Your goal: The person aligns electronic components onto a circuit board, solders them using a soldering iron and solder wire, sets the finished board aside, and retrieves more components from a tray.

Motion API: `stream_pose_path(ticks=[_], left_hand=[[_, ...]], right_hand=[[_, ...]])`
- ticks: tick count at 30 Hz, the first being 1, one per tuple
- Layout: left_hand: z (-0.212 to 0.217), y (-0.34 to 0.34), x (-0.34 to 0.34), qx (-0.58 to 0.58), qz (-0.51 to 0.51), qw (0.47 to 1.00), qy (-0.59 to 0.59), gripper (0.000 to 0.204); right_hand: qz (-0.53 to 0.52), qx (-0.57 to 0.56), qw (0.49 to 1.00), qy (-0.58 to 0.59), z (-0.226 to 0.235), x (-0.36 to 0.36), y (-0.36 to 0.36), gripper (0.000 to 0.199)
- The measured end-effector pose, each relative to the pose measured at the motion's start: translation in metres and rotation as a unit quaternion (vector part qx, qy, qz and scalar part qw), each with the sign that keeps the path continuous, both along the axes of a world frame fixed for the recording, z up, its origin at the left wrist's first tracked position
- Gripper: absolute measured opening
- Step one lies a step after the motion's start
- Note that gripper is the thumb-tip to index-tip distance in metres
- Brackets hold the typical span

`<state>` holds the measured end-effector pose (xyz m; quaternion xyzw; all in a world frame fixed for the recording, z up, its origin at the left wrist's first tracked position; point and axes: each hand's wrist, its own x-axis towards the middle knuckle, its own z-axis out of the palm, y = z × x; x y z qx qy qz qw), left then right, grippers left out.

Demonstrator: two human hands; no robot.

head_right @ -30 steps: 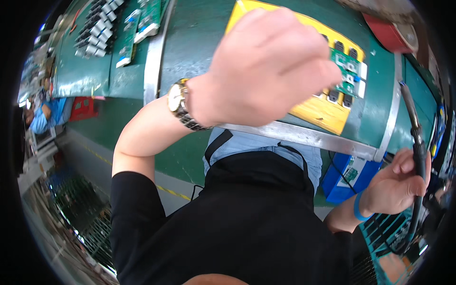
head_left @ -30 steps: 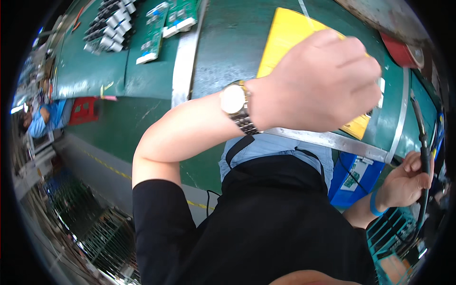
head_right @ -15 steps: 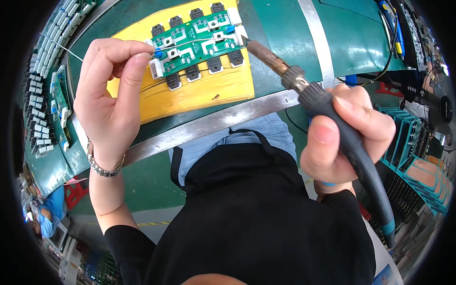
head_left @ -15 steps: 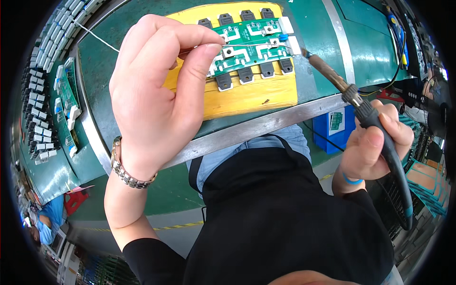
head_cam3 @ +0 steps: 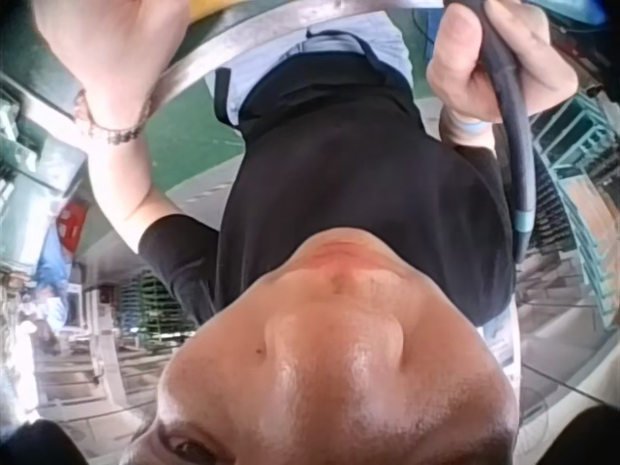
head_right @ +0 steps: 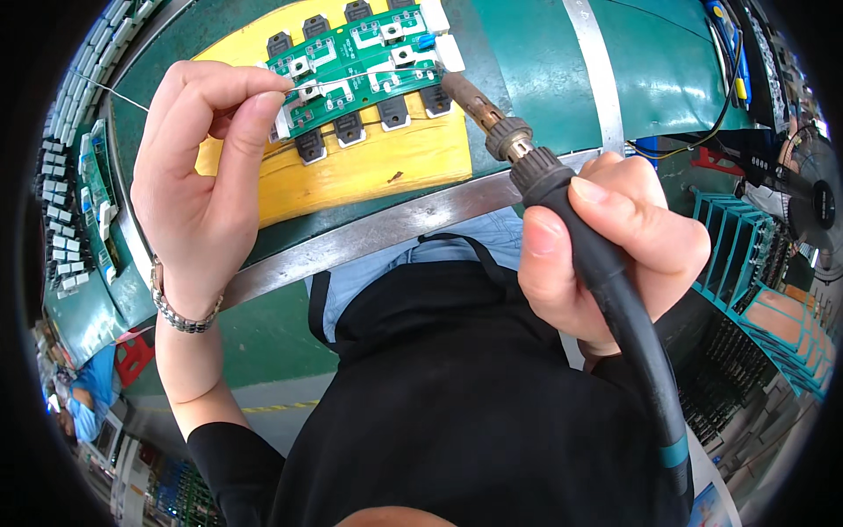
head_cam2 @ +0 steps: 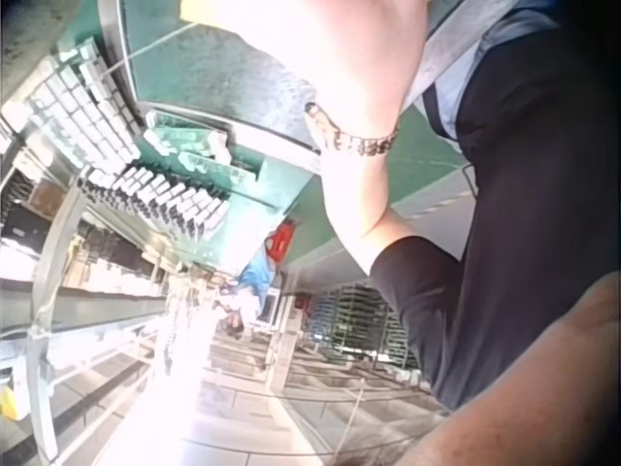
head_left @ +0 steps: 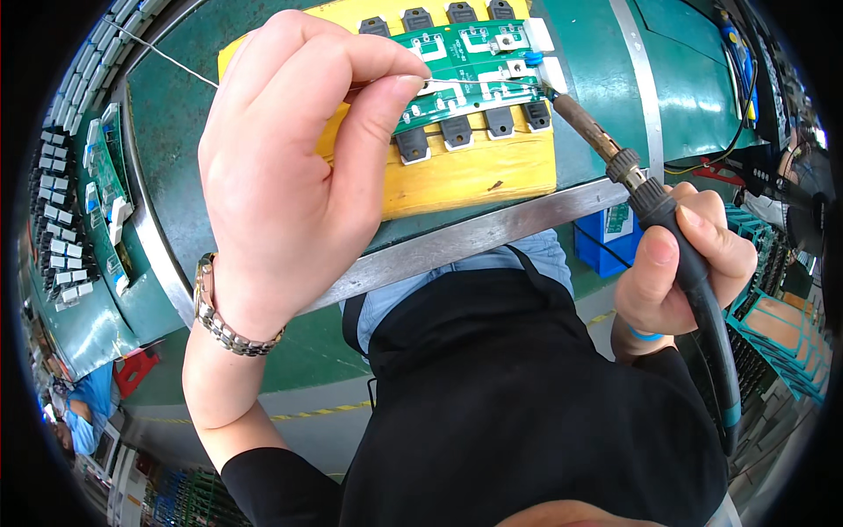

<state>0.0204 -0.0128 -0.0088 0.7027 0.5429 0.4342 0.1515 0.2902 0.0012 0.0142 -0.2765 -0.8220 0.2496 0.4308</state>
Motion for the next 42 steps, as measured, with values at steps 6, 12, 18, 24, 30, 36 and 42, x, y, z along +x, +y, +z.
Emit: stream_pose_path(ticks=[6,12,18,24,30,36,42], left_hand=[[-0.006,0.001,0.001,0.025,-0.043,0.991,-0.128,0.006],[-0.006,-0.001,0.004,-0.004,0.012,0.999,-0.030,0.005],[0.001,0.004,-0.001,0.005,-0.024,1.000,0.014,0.005],[0.002,-0.003,0.008,-0.046,0.074,0.995,-0.041,0.006],[0.003,0.002,-0.003,-0.004,-0.008,1.000,0.015,0.006],[0.002,0.004,-0.002,-0.004,-0.039,0.998,0.049,0.006],[-0.008,0.002,0.007,-0.003,0.000,1.000,-0.022,0.007]], right_hand=[[0.007,0.000,1.000,0.001,0.000,-0.002,0.002,0.042],[-0.005,0.010,0.999,0.035,-0.004,-0.008,0.001,0.041],[0.000,0.019,0.999,0.028,-0.004,-0.008,0.002,0.040],[-0.003,0.019,0.999,0.028,-0.003,-0.009,0.001,0.040],[-0.073,0.030,0.997,0.014,-0.002,-0.009,-0.002,0.025],[-0.008,0.010,1.000,0.024,-0.002,-0.005,0.003,0.036],[-0.023,0.000,1.000,-0.003,-0.002,-0.007,-0.002,0.031]])
